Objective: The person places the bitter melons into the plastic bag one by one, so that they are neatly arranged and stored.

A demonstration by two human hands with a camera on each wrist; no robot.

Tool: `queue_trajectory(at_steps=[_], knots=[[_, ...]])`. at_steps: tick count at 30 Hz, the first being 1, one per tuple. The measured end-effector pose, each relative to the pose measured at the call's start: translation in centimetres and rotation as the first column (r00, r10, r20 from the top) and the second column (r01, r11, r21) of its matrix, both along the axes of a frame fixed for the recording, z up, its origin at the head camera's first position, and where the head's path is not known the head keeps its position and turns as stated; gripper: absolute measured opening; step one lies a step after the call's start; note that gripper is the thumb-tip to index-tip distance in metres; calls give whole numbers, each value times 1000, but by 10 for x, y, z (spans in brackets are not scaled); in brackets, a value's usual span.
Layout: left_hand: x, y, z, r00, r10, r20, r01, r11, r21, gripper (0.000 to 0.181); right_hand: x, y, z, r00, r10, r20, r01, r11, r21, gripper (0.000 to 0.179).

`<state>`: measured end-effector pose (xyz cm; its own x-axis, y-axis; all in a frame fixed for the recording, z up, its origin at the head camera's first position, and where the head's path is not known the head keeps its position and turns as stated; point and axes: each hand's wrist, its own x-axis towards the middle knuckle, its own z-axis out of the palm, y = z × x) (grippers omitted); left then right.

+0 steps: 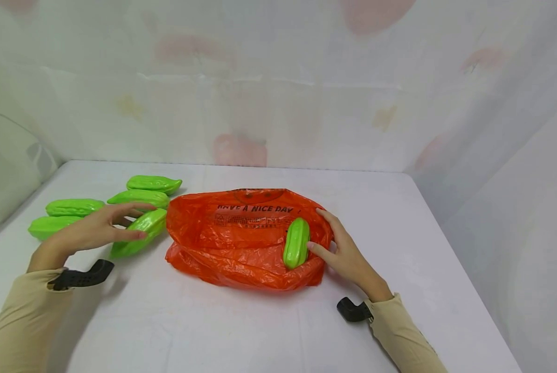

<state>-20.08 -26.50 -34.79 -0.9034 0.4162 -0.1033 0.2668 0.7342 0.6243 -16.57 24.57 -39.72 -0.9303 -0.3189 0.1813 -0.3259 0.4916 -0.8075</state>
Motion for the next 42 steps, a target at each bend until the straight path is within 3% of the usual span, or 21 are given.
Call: queue_trajectory(at_steps=[7,28,42], knots=[[-1,0,1,999,27,-40,-27,999,17,63,-1,0,0,1000,1,-4,-1,1000,4,73],[3,5,15,991,120,-53,-116,990,74,65,0,1,-2,1000,-3,-10,3,1000,2,73],[6,9,26,979,197,-42,-189,971,149,65,-1,1,-3,1000,-3,4,3,1000,6,73]])
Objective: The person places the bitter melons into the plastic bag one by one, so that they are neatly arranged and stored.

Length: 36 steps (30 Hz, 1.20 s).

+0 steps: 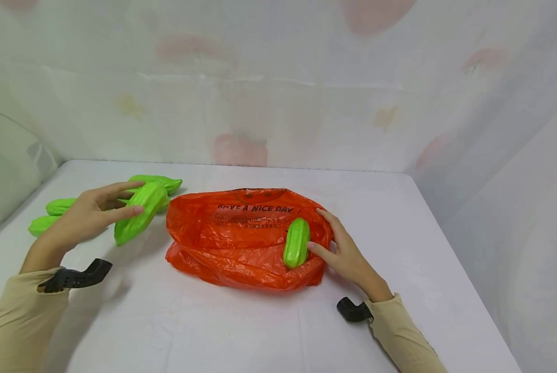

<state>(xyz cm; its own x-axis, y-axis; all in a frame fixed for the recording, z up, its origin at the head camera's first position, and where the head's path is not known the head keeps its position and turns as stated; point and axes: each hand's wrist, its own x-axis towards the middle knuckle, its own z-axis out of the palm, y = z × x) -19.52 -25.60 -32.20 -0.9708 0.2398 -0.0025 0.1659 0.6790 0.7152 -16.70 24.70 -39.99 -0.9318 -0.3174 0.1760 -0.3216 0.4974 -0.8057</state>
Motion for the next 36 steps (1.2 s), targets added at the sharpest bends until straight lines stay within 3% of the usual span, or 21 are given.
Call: queue_trajectory(at_steps=[13,20,27,36], knots=[[10,21,11,997,51,-66,-48,998,43,58,0,0,0,1000,0,-11,0,1000,9,73],[15,33,16,996,36,-86,-31,998,54,57,0,0,0,1000,3,-13,-3,1000,7,73],[18,44,18,996,-24,-89,33,994,102,60,0,-1,1,1000,5,-13,-5,1000,8,73],[19,67,18,996,-29,-88,38,993,109,62,0,-2,2,1000,1,-11,-1,1000,10,73]])
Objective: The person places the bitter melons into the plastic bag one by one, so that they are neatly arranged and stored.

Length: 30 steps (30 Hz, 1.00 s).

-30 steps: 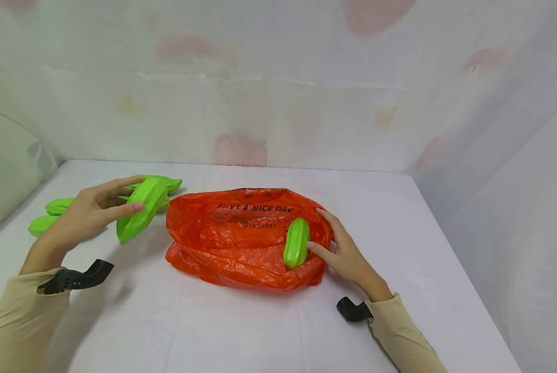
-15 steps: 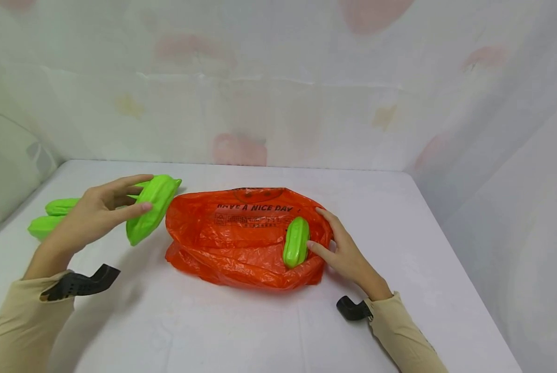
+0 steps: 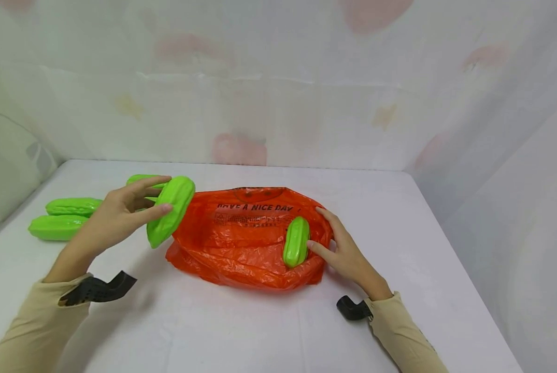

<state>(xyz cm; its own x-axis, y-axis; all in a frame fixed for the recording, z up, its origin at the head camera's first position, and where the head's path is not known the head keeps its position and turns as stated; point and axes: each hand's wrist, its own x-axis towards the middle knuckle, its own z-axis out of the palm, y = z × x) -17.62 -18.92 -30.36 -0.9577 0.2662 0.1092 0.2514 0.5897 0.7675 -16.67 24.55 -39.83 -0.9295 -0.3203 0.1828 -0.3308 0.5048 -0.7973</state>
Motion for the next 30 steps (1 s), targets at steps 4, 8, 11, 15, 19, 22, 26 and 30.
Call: queue_trajectory(at_steps=[4,8,11,15,19,22,26,30], knots=[[2,7,2,1000,20,-7,-20,1000,-3,63,0,0,0,1000,1,1,-1,1000,0,74],[5,14,5,999,34,-30,-34,999,5,62,0,0,0,1000,0,-4,0,1000,0,73],[5,20,5,998,37,-41,-36,999,15,62,0,0,1,1000,-1,-7,1,1000,2,73],[3,29,4,999,28,-46,-27,999,25,61,0,0,1,1000,-2,-5,2,1000,-1,73],[0,39,3,999,2,-39,-1,1000,26,61,0,0,1,1000,-1,-2,1,1000,-4,74],[-2,47,2,999,-26,-29,26,999,27,62,0,0,1,1000,-1,-1,1,1000,-6,74],[-5,59,2,998,-49,-25,50,999,18,62,0,0,0,1000,-1,-1,1,1000,-9,74],[-7,69,-1,998,-63,-21,63,998,-3,62,0,0,0,1000,0,-4,0,1000,-7,74]])
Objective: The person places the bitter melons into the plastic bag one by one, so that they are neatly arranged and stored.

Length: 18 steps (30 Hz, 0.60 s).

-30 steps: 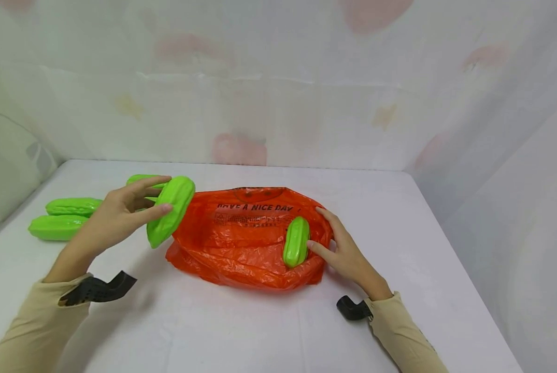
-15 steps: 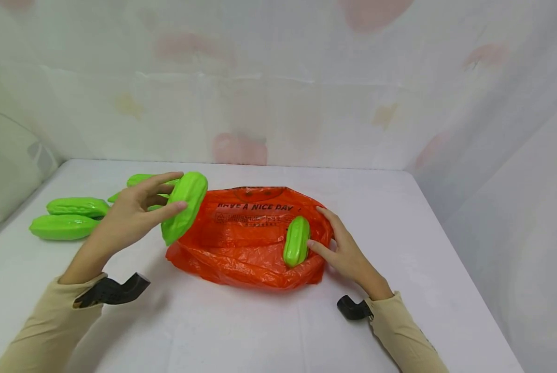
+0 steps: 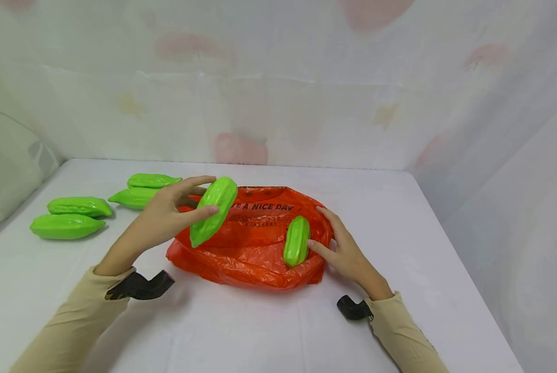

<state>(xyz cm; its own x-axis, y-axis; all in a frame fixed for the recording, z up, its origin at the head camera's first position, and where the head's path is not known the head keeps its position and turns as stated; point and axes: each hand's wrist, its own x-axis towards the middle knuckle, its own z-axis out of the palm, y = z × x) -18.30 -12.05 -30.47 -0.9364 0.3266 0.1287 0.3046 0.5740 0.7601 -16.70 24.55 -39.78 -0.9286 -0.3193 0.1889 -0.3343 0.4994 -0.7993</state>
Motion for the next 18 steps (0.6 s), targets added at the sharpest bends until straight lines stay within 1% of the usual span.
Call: queue_trajectory(at_steps=[12,18], knots=[[-2,27,-8,997,-55,50,54,998,28,62,2,0,2,1000,-3,1,3,1000,1,74],[-3,42,-12,996,-64,70,64,998,8,62,2,0,2,1000,-8,7,8,1000,5,74]])
